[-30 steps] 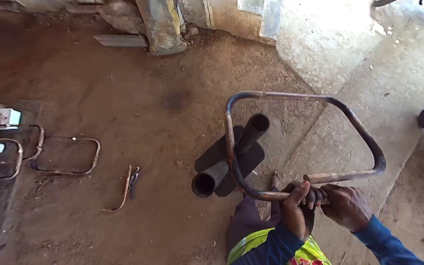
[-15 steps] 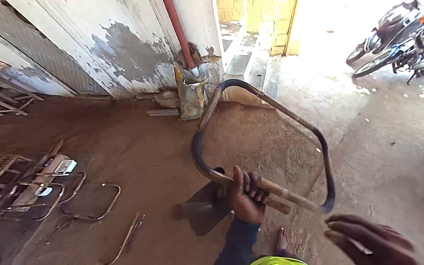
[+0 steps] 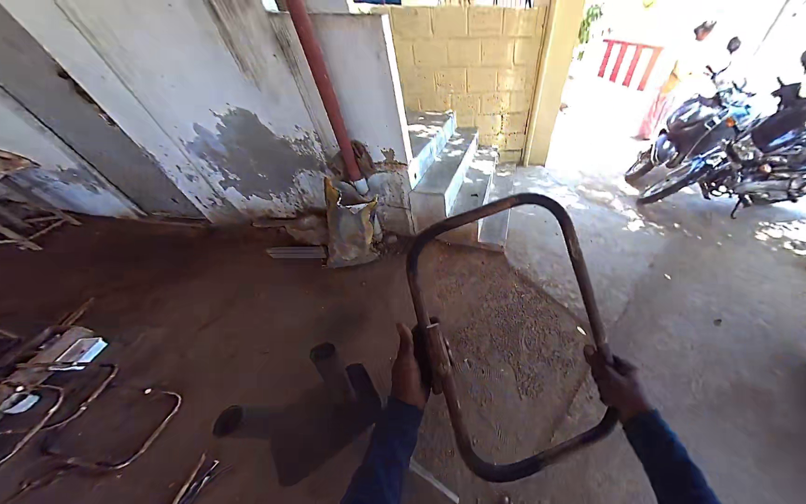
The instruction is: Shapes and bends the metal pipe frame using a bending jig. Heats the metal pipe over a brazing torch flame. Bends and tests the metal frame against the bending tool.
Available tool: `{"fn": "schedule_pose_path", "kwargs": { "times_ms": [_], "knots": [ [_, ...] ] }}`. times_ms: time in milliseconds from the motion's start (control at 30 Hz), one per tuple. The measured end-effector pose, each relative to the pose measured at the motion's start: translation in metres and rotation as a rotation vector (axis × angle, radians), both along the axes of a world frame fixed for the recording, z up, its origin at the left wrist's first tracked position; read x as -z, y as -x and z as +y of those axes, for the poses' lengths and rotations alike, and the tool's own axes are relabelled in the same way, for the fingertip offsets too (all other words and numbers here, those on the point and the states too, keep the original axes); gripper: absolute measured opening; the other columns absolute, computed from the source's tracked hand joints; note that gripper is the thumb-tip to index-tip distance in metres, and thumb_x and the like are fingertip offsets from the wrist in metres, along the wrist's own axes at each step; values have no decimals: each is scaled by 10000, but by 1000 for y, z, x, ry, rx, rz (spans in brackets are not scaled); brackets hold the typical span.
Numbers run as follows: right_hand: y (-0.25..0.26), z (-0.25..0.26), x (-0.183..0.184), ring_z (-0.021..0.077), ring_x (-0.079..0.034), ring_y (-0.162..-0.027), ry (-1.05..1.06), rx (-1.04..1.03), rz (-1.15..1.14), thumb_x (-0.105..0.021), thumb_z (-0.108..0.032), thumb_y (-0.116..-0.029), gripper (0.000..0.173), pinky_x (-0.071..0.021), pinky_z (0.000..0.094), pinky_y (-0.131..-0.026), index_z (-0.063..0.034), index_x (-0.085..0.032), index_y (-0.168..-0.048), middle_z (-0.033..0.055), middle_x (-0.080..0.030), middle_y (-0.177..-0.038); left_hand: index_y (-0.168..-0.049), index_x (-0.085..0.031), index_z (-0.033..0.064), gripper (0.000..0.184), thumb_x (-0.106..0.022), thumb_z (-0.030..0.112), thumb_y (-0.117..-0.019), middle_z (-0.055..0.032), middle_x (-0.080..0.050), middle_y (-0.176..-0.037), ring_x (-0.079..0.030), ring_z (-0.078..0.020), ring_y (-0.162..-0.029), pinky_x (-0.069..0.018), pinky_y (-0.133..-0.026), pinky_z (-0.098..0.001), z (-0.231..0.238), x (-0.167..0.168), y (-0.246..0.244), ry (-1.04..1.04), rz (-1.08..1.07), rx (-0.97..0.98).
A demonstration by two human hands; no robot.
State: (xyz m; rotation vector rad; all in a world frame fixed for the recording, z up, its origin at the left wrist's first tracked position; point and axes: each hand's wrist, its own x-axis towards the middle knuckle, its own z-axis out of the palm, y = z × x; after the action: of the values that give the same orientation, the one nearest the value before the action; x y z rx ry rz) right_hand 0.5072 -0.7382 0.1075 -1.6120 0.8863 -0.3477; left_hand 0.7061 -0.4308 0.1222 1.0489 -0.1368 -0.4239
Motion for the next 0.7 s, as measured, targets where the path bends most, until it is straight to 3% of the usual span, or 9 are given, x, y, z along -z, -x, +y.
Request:
{"fn": "schedule_pose_path", "kwargs": {
  "times_ms": [133,200,233,300,367,433,500,567,700],
  "knots": [
    [0,-5,25,99,-378,-385,-168,-36,-48,-652,-453,-996,428,-365,280,-372,-73,-604,-804,-10,-455,-540,-967,-574,16,743,-133,603,-1080,-90,-562,-656,-569,-220,-517,-556,-514,-391,-16,22,18,-6,101,-51],
    [0,-15,39,118,-421,-407,-70,-58,-40,-669,-491,-975,436,-396,298,-387,-68,-644,-871,12,-502,-574,-912,-582,40,703,-193,600,-1080,-63,-537,-615,-543,-195,-486,-526,-476,-359,-23,20,26,-38,86,-142],
    [0,-21,41,146,-521,-494,85,-89,8,-670,-551,-948,469,-472,342,-465,-84,-679,-989,29,-579,-664,-886,-584,46,697,-210,602,-1079,-58,-526,-599,-530,-191,-475,-513,-467,-355,-27,16,31,-44,84,-184],
    [4,-21,21,258,-694,-995,367,-174,86,-661,-661,-884,722,-580,508,-861,-95,-629,-1332,107,-701,-1153,-847,-580,48,702,-222,607,-1077,-55,-521,-575,-528,-185,-459,-514,-457,-349,-39,5,43,0,102,-251],
    [6,4,-16,346,-602,-1246,540,-242,-58,-670,-705,-844,862,-534,567,-978,-73,-569,-1421,182,-585,-1402,-862,-586,56,659,-250,576,-1087,-27,-541,-600,-544,-141,-483,-528,-478,-308,-59,-11,58,34,98,-311],
    [3,41,-49,284,-605,-1261,555,-356,-264,-687,-718,-838,860,-560,506,-985,-92,-574,-1418,148,-586,-1414,-987,-620,28,583,-280,485,-1107,-38,-663,-772,-665,-129,-686,-602,-670,-302,-83,-18,77,11,-41,-261],
    [-8,66,-73,256,-640,-1193,555,-477,-222,-708,-715,-826,849,-587,507,-939,-132,-571,-1428,109,-606,-1382,-1159,-650,-69,591,-336,429,-1107,-133,-741,-1053,-725,-201,-991,-602,-935,-395,-103,-15,95,-101,-239,-135],
    [-26,64,-73,290,-704,-971,630,-483,-40,-751,-650,-824,740,-598,550,-771,-145,-607,-1346,118,-667,-1226,-1226,-639,-85,654,-317,471,-1104,-145,-725,-1176,-691,-193,-1127,-557,-1024,-401,-110,-10,105,-201,-354,-80],
    [-43,45,-36,267,-727,-859,655,-590,-66,-661,-396,-961,366,-597,535,-777,-105,-728,-1172,97,-744,-995,-1258,-658,-35,549,-444,442,-1089,-174,-639,-1340,-626,-255,-1259,-533,-1083,-436,-78,-8,114,-351,-664,-137]
  ]
}}
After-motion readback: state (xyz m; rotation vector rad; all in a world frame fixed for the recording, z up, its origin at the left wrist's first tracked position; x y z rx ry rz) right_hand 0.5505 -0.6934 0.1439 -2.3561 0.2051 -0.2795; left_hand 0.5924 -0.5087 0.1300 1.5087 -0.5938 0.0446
